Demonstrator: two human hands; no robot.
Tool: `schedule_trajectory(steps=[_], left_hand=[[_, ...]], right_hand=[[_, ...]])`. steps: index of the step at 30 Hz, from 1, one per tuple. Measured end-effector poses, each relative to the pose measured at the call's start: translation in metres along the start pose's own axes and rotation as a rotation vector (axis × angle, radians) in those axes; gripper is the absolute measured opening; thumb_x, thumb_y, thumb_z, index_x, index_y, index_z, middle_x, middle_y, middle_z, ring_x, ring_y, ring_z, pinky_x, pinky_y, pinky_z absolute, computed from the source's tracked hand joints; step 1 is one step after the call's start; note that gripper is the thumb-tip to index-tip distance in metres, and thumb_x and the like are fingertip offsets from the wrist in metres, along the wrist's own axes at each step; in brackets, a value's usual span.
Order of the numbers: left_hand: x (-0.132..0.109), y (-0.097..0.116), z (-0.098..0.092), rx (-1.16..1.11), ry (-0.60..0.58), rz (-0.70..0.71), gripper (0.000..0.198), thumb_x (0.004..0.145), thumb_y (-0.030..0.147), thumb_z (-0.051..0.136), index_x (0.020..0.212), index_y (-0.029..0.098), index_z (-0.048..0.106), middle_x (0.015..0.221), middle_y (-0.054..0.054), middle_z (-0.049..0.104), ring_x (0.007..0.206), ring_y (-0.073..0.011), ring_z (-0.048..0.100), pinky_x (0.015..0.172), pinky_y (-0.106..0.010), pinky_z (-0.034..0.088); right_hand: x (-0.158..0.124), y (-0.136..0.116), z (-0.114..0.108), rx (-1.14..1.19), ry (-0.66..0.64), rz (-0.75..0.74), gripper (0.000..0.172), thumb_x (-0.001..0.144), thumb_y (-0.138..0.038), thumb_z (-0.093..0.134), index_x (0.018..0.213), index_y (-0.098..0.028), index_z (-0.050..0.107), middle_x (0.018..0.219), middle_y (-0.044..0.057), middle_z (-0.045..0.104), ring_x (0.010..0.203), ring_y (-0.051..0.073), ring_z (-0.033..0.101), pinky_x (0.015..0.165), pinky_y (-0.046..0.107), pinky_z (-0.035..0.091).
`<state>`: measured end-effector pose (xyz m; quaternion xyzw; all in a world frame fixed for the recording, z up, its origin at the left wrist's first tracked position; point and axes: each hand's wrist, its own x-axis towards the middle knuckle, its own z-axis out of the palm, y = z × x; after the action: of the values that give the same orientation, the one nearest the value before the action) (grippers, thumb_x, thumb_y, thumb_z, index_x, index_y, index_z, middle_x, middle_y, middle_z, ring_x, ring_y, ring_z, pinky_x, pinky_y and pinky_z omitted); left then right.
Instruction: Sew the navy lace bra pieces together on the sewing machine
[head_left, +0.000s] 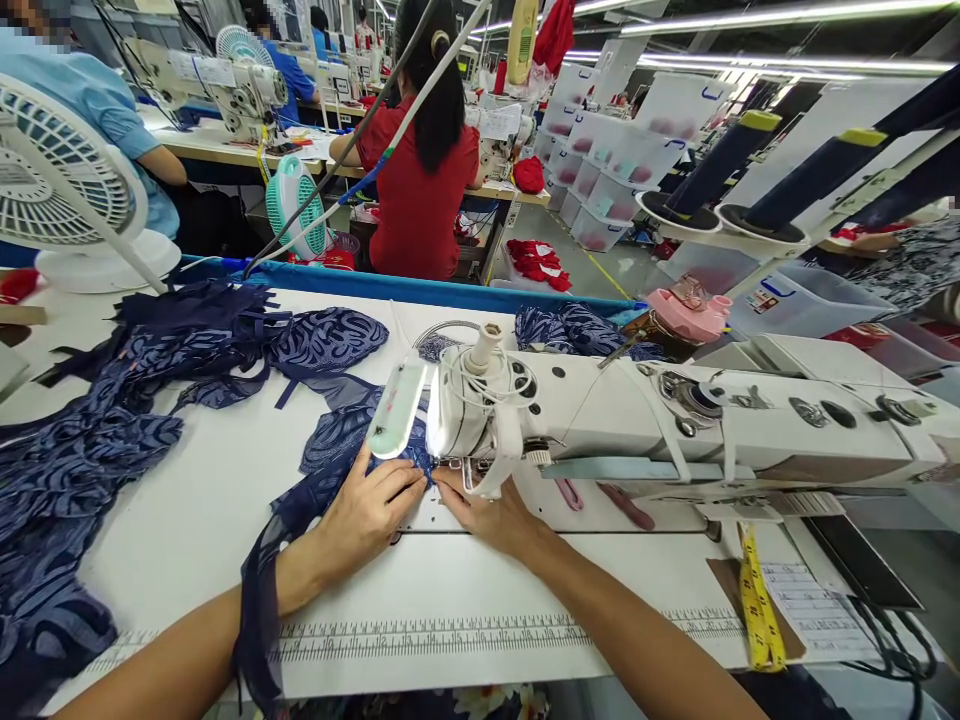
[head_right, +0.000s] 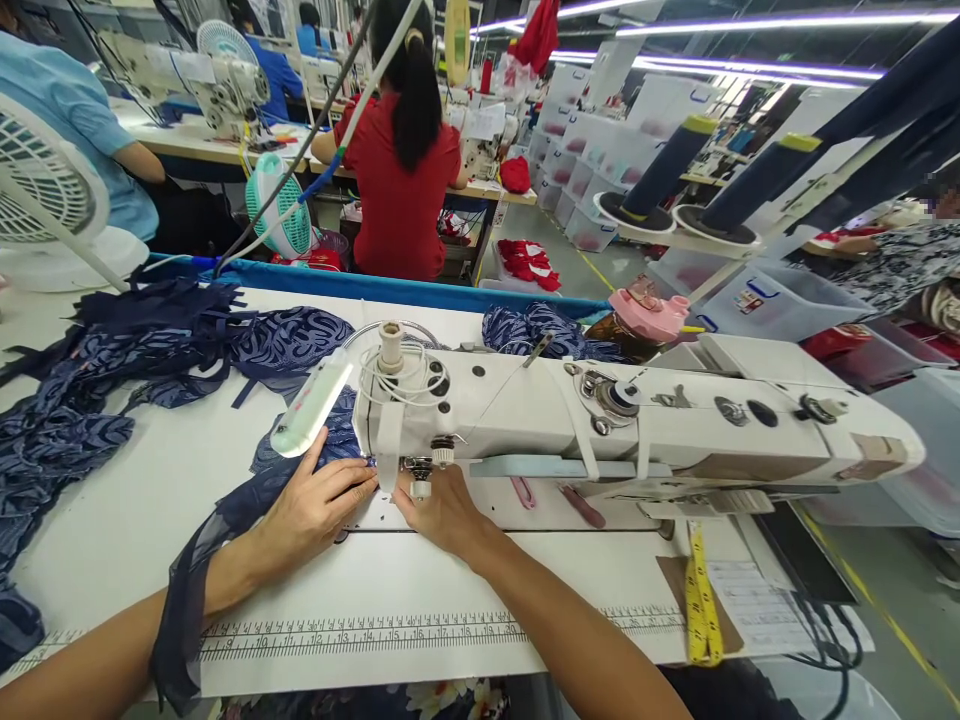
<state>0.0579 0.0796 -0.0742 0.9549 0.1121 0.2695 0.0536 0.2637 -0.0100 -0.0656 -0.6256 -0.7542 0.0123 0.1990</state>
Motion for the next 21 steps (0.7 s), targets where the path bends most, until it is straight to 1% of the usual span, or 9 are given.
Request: schedule_trajectory(steps=[5, 8, 11, 14, 17, 19, 21], left_hand=[[0.002, 0.001, -0.003, -0.008, 0.000, -0.007, 0.038, 0.085, -0.002, 0.045, 0.115, 0.014, 0.063, 0.107, -0.009, 0.071, 0.106, -0.0207, 0.064, 0.116, -0.066, 0.016], [0.003, 0.001, -0.004, -0.012, 0.004, -0.004, 0.036, 0.085, -0.002, 0.045, 0.113, 0.014, 0.063, 0.106, -0.008, 0.071, 0.105, -0.0205, 0.064, 0.117, -0.065, 0.015], [0.004, 0.001, -0.005, -0.012, -0.003, -0.001, 0.036, 0.086, -0.001, 0.044, 0.113, 0.013, 0.063, 0.106, -0.009, 0.071, 0.105, -0.0203, 0.064, 0.117, -0.064, 0.014], [0.005, 0.001, -0.006, -0.005, 0.007, 0.000, 0.034, 0.088, -0.001, 0.043, 0.111, 0.012, 0.063, 0.106, -0.009, 0.071, 0.104, -0.0196, 0.063, 0.118, -0.062, 0.012], [0.005, 0.001, -0.005, -0.002, 0.010, -0.005, 0.033, 0.088, -0.001, 0.043, 0.111, 0.012, 0.063, 0.106, -0.009, 0.071, 0.104, -0.0195, 0.063, 0.118, -0.062, 0.013], [0.004, 0.002, -0.005, -0.003, 0.002, -0.007, 0.034, 0.088, -0.001, 0.042, 0.111, 0.011, 0.063, 0.106, -0.009, 0.071, 0.104, -0.0198, 0.063, 0.117, -0.062, 0.013], [0.004, 0.002, -0.005, -0.004, -0.005, -0.003, 0.035, 0.088, -0.002, 0.041, 0.112, 0.011, 0.062, 0.106, -0.010, 0.070, 0.104, -0.0203, 0.063, 0.117, -0.064, 0.013]], right_hand=[[0.000, 0.000, -0.008, -0.004, 0.008, -0.042, 0.026, 0.093, -0.013, 0.049, 0.090, -0.025, 0.072, 0.083, 0.000, 0.072, 0.076, 0.015, 0.063, 0.069, 0.024, 0.041], [-0.001, 0.000, -0.009, -0.022, 0.038, -0.055, 0.025, 0.093, -0.011, 0.050, 0.088, -0.024, 0.071, 0.083, 0.002, 0.072, 0.073, 0.014, 0.063, 0.068, 0.024, 0.040], [-0.002, 0.000, -0.007, -0.054, 0.084, -0.058, 0.022, 0.093, -0.012, 0.051, 0.086, -0.021, 0.070, 0.077, 0.002, 0.070, 0.068, 0.014, 0.061, 0.065, 0.024, 0.039], [-0.004, 0.002, -0.002, -0.079, 0.118, -0.077, 0.020, 0.093, -0.017, 0.052, 0.081, -0.020, 0.069, 0.067, 0.001, 0.065, 0.063, 0.013, 0.059, 0.062, 0.025, 0.038], [-0.006, 0.004, 0.003, -0.102, 0.135, -0.100, 0.017, 0.093, -0.022, 0.055, 0.088, -0.021, 0.071, 0.067, 0.002, 0.065, 0.065, 0.014, 0.059, 0.063, 0.024, 0.041], [-0.007, 0.005, 0.006, -0.122, 0.142, -0.112, 0.016, 0.093, -0.021, 0.056, 0.095, -0.022, 0.071, 0.070, 0.002, 0.067, 0.066, 0.015, 0.060, 0.063, 0.025, 0.041], [-0.009, 0.005, 0.007, -0.140, 0.147, -0.127, 0.016, 0.093, -0.019, 0.057, 0.099, -0.023, 0.071, 0.072, 0.002, 0.067, 0.065, 0.015, 0.059, 0.063, 0.025, 0.041]])
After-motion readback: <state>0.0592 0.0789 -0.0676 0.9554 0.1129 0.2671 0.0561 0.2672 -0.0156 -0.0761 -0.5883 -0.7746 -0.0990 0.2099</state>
